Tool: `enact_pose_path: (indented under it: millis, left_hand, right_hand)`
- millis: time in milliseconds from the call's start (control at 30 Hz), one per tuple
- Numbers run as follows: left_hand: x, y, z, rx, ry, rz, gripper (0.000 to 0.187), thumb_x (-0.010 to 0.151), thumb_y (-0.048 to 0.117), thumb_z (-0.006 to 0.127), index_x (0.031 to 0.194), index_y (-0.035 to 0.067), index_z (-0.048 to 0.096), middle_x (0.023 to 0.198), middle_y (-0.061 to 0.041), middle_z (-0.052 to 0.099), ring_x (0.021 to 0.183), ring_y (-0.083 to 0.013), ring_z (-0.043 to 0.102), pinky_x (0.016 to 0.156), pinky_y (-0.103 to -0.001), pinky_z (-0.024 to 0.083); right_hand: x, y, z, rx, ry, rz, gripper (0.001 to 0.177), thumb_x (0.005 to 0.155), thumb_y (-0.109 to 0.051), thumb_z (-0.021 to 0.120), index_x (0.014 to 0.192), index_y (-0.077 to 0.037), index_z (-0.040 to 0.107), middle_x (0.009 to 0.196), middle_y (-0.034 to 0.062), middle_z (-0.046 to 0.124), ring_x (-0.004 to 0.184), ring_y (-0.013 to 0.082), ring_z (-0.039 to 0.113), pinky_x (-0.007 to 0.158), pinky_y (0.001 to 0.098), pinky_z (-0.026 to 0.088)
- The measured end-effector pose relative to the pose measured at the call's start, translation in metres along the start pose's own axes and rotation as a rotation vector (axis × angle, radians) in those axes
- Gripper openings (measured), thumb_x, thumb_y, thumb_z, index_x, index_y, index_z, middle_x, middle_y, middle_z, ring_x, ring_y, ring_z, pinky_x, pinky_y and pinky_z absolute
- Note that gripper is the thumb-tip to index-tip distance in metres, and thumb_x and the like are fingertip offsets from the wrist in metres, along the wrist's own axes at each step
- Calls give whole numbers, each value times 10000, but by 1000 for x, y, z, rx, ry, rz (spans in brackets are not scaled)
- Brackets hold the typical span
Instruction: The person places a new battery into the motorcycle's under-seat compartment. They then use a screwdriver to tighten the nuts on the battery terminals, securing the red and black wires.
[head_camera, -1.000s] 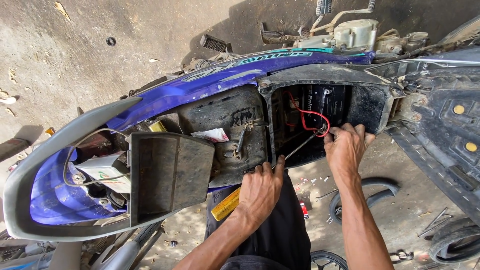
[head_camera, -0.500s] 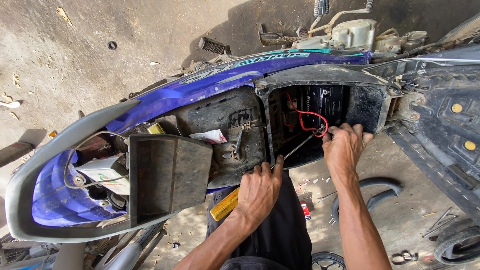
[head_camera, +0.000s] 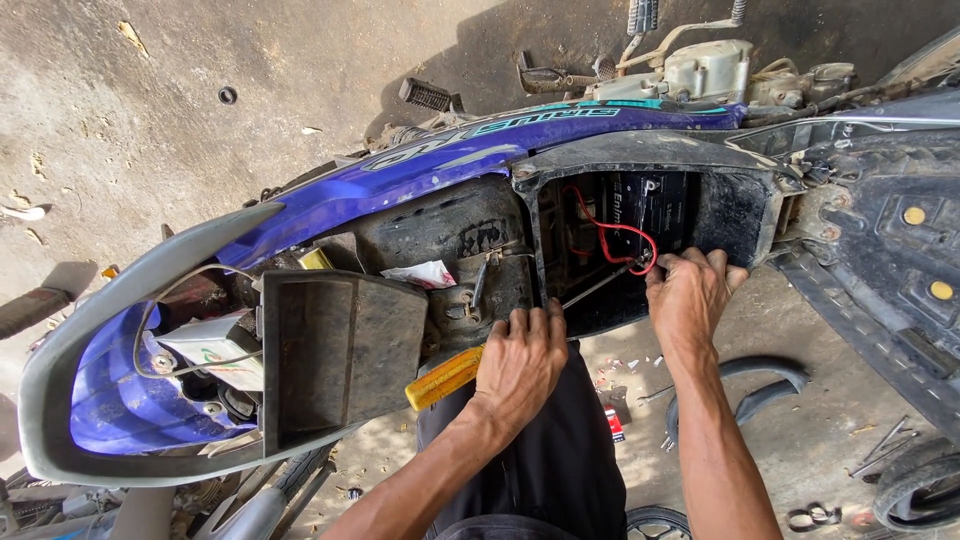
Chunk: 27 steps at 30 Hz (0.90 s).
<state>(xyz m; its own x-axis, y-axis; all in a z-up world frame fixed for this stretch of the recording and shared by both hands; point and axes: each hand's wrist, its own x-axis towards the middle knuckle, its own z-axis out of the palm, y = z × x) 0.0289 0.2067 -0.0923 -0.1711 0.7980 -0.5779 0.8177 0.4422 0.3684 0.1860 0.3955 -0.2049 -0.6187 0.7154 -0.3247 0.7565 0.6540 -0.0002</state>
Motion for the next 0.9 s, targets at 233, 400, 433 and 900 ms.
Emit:
enact_pose_path:
  millis: [233, 400, 433, 900]
  left_hand:
    - [5, -6, 9, 33, 188, 36, 433, 888, 61, 546, 1287, -101, 586, 931, -209, 626, 853, -349, 630, 669, -410, 496]
    - [9, -1, 19, 84, 345, 62, 379, 869, 56, 550, 1204, -110, 611, 888, -215, 571, 823, -365, 582, 642, -413, 456]
    - [10, 0, 19, 67, 316, 59, 362, 861, 47, 555, 1187, -93, 625, 909, -212, 587, 840, -360, 595, 643, -406, 473]
    - [44, 21, 49, 22, 263, 12, 212, 824, 35, 592, 1010, -21, 678, 926, -168, 572, 859, -325, 585, 607, -373, 486]
  right_hand:
    - [1, -2, -2, -4, -13, 22, 68, 809, -239, 837, 861, -237, 795, 797, 4, 684, 936, 232, 605, 978, 432, 318]
    - [1, -3, -3, -14, -2, 33, 77, 795, -236, 835, 859, -246, 795, 785, 3, 674, 924, 223, 602, 974, 406, 331]
    - [1, -2, -2, -12, -9, 41, 81, 795, -230, 837, 864, -242, 797, 786, 0, 678, 927, 221, 603, 972, 408, 328]
    - [6, -4, -9, 21, -75, 87, 72, 834, -228, 838, 896, -223, 802, 777, -8, 679, 929, 213, 604, 967, 415, 318]
